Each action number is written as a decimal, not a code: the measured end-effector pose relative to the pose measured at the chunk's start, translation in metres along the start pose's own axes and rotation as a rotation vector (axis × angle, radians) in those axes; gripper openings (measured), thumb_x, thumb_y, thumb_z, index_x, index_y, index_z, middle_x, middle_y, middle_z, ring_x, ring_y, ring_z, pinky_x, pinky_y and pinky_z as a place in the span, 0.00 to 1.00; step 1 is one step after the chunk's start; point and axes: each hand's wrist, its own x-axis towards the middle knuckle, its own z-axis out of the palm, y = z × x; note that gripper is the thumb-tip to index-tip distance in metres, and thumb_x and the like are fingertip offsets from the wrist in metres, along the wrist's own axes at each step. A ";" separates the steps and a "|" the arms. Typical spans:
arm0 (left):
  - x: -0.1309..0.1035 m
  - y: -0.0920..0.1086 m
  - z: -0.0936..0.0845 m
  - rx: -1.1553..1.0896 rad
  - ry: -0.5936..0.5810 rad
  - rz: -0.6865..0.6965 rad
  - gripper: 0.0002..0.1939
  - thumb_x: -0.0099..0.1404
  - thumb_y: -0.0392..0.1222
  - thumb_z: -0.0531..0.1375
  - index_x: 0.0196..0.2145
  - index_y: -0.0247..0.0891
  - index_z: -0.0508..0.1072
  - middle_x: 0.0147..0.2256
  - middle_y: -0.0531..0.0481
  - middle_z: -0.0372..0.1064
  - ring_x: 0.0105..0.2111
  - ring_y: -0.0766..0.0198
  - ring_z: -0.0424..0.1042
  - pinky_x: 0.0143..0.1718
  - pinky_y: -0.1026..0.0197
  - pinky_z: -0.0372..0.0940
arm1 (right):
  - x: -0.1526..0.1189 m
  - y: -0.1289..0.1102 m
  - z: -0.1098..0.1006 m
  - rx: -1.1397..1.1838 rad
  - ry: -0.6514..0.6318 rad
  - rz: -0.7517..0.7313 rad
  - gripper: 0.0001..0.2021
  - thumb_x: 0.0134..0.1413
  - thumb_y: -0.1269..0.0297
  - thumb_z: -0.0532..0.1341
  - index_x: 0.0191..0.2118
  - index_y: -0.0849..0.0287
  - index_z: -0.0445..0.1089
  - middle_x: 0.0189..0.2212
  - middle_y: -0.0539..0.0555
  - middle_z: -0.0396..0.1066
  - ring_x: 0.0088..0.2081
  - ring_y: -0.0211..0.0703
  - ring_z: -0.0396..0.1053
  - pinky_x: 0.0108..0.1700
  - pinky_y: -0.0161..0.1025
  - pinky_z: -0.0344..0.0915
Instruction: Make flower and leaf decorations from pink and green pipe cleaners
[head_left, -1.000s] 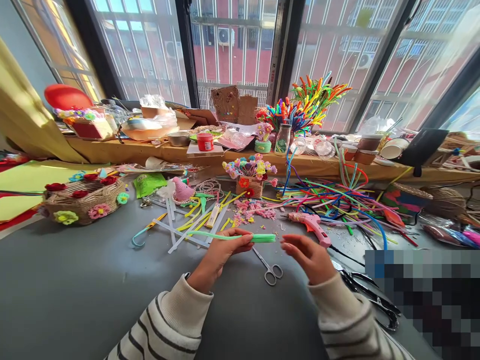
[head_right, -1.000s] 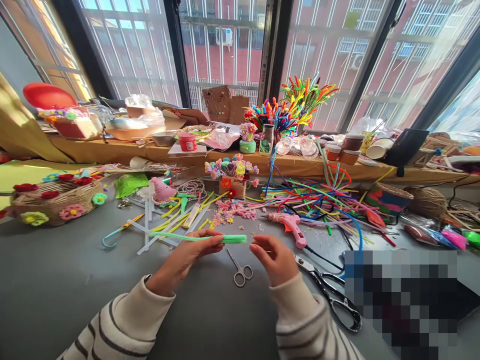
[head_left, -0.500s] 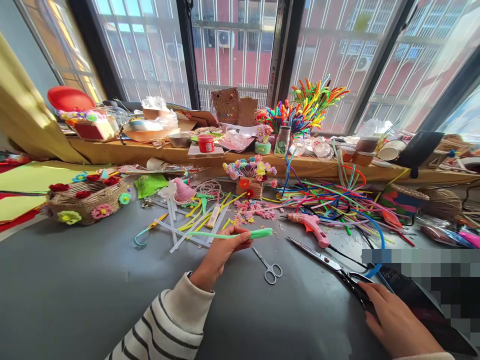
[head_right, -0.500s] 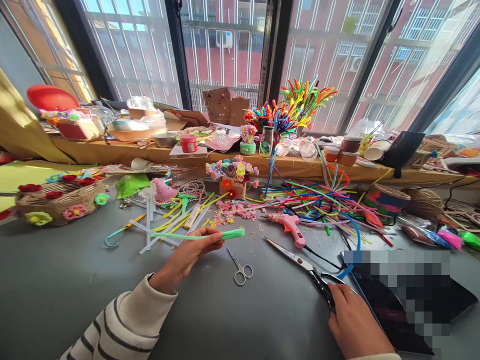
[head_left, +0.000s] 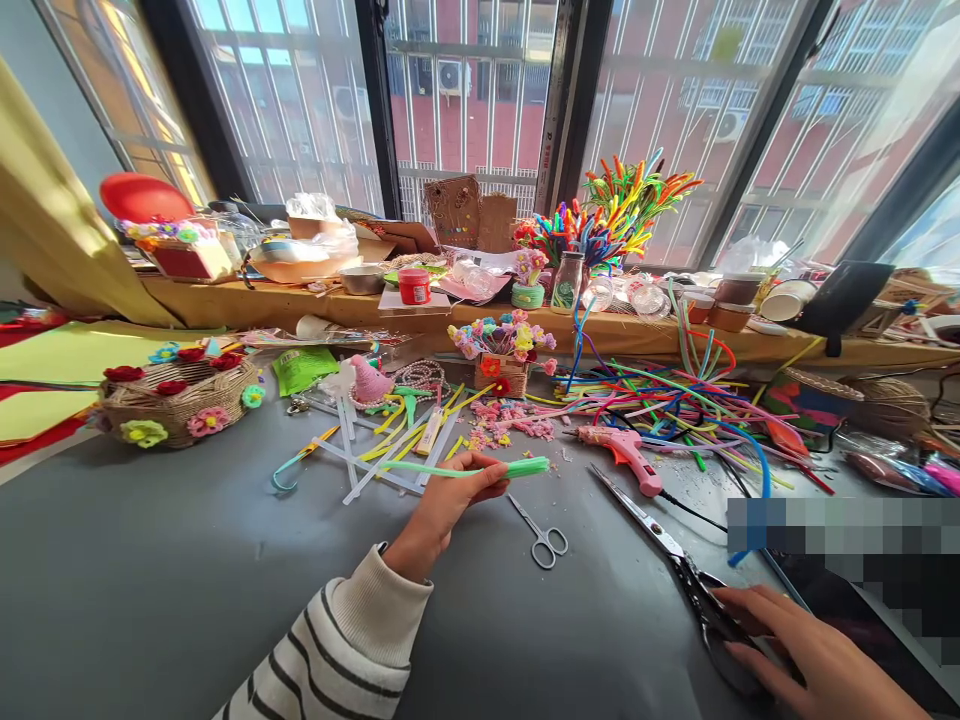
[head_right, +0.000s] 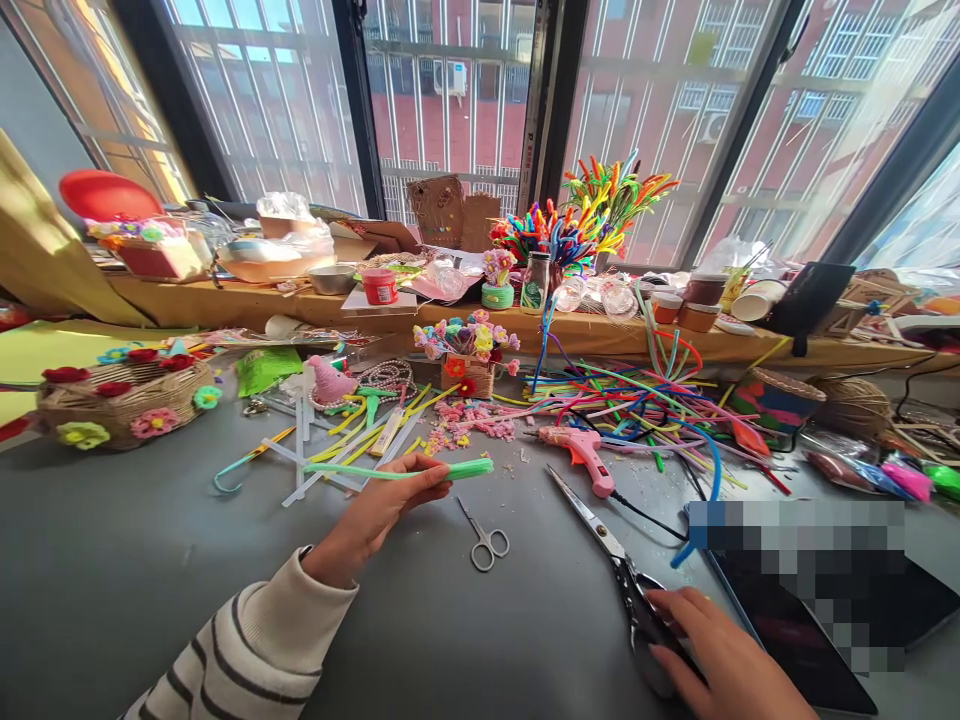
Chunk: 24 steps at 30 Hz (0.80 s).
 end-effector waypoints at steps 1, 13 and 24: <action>0.000 0.000 0.000 -0.003 -0.001 -0.001 0.09 0.44 0.40 0.60 0.23 0.32 0.66 0.22 0.53 0.64 0.25 0.68 0.67 0.37 0.60 0.62 | -0.001 0.000 0.000 0.020 -0.007 -0.014 0.15 0.42 0.59 0.51 0.37 0.55 0.66 0.35 0.54 0.68 0.35 0.41 0.67 0.35 0.31 0.65; 0.004 -0.001 -0.004 -0.003 -0.001 -0.020 0.09 0.45 0.38 0.60 0.25 0.33 0.65 0.25 0.52 0.66 0.27 0.68 0.67 0.37 0.63 0.62 | 0.013 -0.027 0.009 -0.162 0.086 0.082 0.15 0.29 0.78 0.50 0.31 0.64 0.62 0.27 0.58 0.64 0.30 0.46 0.65 0.34 0.41 0.60; 0.008 -0.004 -0.007 -0.073 0.052 0.040 0.09 0.46 0.39 0.60 0.27 0.33 0.67 0.26 0.52 0.66 0.28 0.68 0.68 0.39 0.62 0.62 | 0.022 -0.056 -0.001 0.823 -0.266 0.286 0.05 0.32 0.65 0.53 0.21 0.60 0.58 0.16 0.49 0.65 0.20 0.36 0.62 0.22 0.32 0.57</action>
